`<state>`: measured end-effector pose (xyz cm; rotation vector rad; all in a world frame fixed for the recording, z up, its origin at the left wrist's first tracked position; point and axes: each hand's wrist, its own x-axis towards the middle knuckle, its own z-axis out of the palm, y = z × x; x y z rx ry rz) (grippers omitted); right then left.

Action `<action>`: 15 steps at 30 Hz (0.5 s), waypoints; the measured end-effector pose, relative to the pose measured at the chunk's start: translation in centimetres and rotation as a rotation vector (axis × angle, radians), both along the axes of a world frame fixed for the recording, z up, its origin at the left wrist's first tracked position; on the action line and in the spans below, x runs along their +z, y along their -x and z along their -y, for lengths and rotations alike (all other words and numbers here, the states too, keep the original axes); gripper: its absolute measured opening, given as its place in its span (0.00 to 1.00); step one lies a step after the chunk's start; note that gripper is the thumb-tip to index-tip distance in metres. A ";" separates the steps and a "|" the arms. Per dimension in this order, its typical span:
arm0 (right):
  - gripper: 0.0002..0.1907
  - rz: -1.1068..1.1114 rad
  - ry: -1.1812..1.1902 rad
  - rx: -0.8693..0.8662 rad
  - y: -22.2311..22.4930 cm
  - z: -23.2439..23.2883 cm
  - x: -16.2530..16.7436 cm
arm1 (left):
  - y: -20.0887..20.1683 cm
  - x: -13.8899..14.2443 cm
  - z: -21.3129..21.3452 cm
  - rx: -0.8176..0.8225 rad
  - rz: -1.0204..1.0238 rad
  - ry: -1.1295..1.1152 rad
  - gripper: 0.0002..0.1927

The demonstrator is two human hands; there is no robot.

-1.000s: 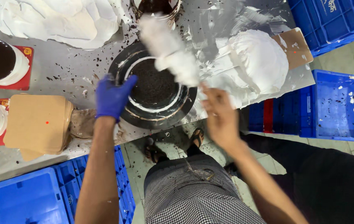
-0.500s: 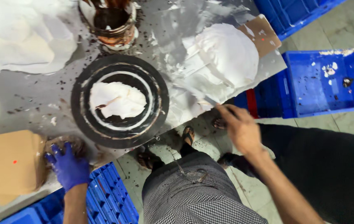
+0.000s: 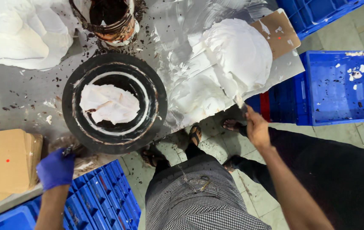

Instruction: The person assembles layered cakes by spreading white cream on a dark cake base using a spatula, then pouring chocolate sauce and smoothing it. They repeat this process for multiple cakes, placing finished units into a blue crate.

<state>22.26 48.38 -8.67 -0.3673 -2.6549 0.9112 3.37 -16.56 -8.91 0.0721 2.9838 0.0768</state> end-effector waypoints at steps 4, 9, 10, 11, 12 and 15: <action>0.20 0.194 0.261 -0.165 -1.3 3.8 -1.0 | 0.2 3.0 -1.8 0.128 -0.047 -0.098 0.18; 0.23 0.200 0.669 -0.220 -0.5 8.3 3.5 | 0.9 5.7 -4.2 -0.048 -0.619 -0.671 0.17; 0.23 0.173 0.722 -0.216 0.1 9.1 5.1 | 1.0 5.6 -5.2 0.105 -0.540 -1.014 0.17; 0.23 0.145 0.772 -0.214 0.8 9.8 6.9 | 1.2 5.3 -6.4 0.259 -0.445 -1.357 0.18; 0.23 0.110 0.764 -0.202 1.7 10.7 8.9 | 1.5 4.7 -7.7 0.326 -0.354 -1.505 0.16; 0.22 -0.015 0.720 -0.140 4.3 13.2 15.2 | 1.6 2.7 -11.6 0.217 -0.202 -1.650 0.17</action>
